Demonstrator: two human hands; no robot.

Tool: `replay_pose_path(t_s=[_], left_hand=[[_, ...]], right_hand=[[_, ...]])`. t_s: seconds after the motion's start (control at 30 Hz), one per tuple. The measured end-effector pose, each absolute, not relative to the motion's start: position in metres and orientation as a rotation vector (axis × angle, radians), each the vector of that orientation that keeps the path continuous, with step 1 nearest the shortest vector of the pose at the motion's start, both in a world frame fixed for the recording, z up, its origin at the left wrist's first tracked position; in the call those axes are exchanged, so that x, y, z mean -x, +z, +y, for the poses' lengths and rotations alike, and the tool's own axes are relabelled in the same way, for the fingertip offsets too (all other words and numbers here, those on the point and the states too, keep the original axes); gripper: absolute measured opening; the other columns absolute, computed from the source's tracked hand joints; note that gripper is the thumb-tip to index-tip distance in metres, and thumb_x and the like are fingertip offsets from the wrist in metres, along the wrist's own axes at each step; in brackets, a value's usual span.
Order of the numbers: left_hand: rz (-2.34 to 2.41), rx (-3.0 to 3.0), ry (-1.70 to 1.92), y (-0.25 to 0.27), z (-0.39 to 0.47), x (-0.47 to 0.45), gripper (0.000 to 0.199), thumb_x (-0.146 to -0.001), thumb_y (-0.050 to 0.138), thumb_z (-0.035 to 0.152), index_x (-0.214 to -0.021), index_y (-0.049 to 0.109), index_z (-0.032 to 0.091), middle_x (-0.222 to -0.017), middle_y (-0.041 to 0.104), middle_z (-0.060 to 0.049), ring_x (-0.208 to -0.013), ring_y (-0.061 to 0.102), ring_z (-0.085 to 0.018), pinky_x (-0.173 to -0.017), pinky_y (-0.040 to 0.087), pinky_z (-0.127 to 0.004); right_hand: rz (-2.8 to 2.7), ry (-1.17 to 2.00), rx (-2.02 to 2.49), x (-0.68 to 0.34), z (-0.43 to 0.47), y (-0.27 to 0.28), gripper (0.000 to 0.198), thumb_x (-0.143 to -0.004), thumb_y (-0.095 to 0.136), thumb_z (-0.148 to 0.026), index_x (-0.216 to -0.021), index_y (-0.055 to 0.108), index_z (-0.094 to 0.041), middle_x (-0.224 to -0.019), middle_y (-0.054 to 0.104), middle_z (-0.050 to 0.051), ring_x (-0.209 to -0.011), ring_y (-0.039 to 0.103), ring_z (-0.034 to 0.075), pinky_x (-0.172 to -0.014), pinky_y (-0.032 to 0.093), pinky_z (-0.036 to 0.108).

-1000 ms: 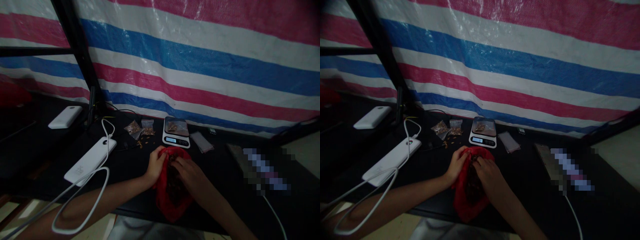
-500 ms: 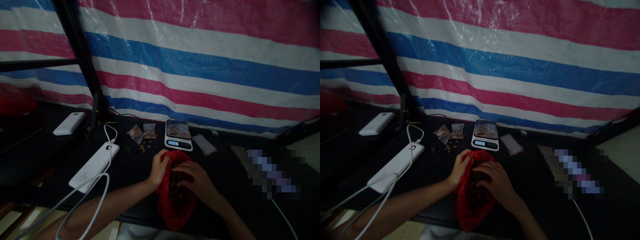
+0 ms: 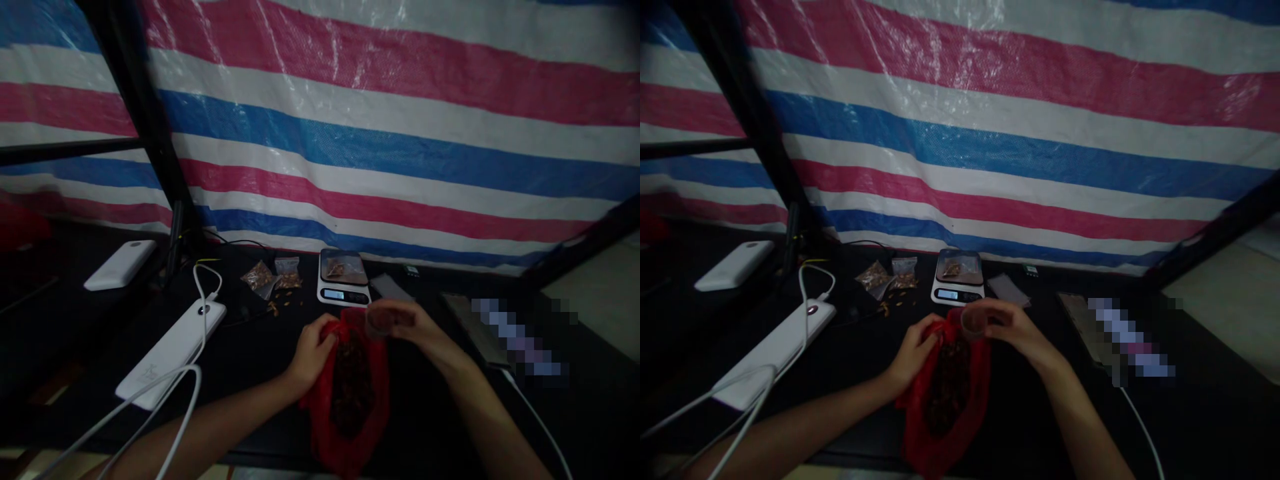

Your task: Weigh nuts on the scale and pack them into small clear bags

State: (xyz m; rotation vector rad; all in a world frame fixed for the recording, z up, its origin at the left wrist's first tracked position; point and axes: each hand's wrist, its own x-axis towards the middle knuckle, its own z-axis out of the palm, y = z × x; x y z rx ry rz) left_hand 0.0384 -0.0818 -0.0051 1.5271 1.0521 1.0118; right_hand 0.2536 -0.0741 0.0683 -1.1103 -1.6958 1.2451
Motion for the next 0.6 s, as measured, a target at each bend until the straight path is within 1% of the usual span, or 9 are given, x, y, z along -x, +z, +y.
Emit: replay_pose_path(t_s=[0.1,0.17,0.23,0.33,0.47,0.53,0.6], left_hand=[[1.015,-1.645,0.942,-0.003,-0.085,-0.039,0.023,-0.077,0.045,0.017,-0.094,0.06,0.02,-0.093,0.065,-0.003,-0.09,0.058,-0.019,-0.08,0.043,-0.028],[0.992,-1.684,0.928,-0.003,-0.088,-0.039,0.029,-0.077,0.045,0.015,-0.103,0.056,0.022,-0.095,0.065,-0.002,-0.091,0.059,-0.019,-0.082,0.043,-0.028],[0.975,-1.73,0.94,-0.002,-0.091,-0.037,0.033,-0.079,0.046,0.016,-0.111,0.05,0.023,-0.099,0.063,-0.003,-0.094,0.058,-0.019,-0.085,0.042,-0.03],[0.938,-1.853,1.014,0.004,-0.095,-0.029,0.035,-0.083,0.049,0.025,-0.118,0.043,0.021,-0.111,0.057,-0.007,-0.105,0.053,-0.02,-0.093,0.039,-0.033],[0.972,-2.056,1.152,0.029,-0.078,-0.019,0.031,-0.088,0.043,0.029,-0.119,0.042,0.021,-0.122,0.049,-0.01,-0.117,0.043,-0.021,-0.102,0.031,-0.037],[1.009,-2.154,1.183,0.044,-0.054,-0.021,0.026,-0.089,0.041,0.028,-0.114,0.046,0.021,-0.12,0.049,-0.009,-0.117,0.043,-0.021,-0.102,0.031,-0.037],[0.992,-2.295,1.139,0.055,-0.024,-0.028,0.022,-0.089,0.042,0.028,-0.108,0.05,0.02,-0.119,0.05,-0.009,-0.117,0.043,-0.021,-0.102,0.032,-0.037]], right_hand=[[-1.551,1.138,1.118,-0.263,-0.055,0.076,0.056,-0.058,0.071,-0.057,-0.103,0.067,-0.023,-0.109,0.066,0.01,-0.105,0.058,0.029,-0.095,0.041,0.046],[-1.474,1.067,1.094,-0.264,-0.043,0.074,0.053,-0.061,0.07,-0.055,-0.105,0.066,-0.025,-0.111,0.066,0.008,-0.108,0.057,0.028,-0.097,0.039,0.045],[-1.382,1.014,1.047,-0.262,-0.033,0.063,0.05,-0.065,0.069,-0.053,-0.107,0.064,-0.026,-0.114,0.064,0.007,-0.112,0.055,0.025,-0.099,0.038,0.044],[-1.252,0.975,1.018,-0.26,-0.021,0.038,0.046,-0.071,0.067,-0.047,-0.111,0.061,-0.024,-0.12,0.061,0.007,-0.115,0.053,0.023,-0.102,0.035,0.043],[-1.127,0.973,1.102,-0.268,-0.012,0.013,0.048,-0.072,0.067,-0.045,-0.113,0.06,-0.021,-0.12,0.061,0.009,-0.115,0.053,0.025,-0.103,0.033,0.047],[-1.054,0.932,1.132,-0.273,-0.01,0.009,0.05,-0.071,0.067,-0.046,-0.114,0.059,-0.021,-0.121,0.06,0.009,-0.115,0.052,0.026,-0.102,0.034,0.048],[-1.018,0.889,1.128,-0.276,-0.008,0.009,0.053,-0.07,0.067,-0.048,-0.114,0.059,-0.021,-0.12,0.061,0.01,-0.115,0.053,0.026,-0.101,0.036,0.047]])
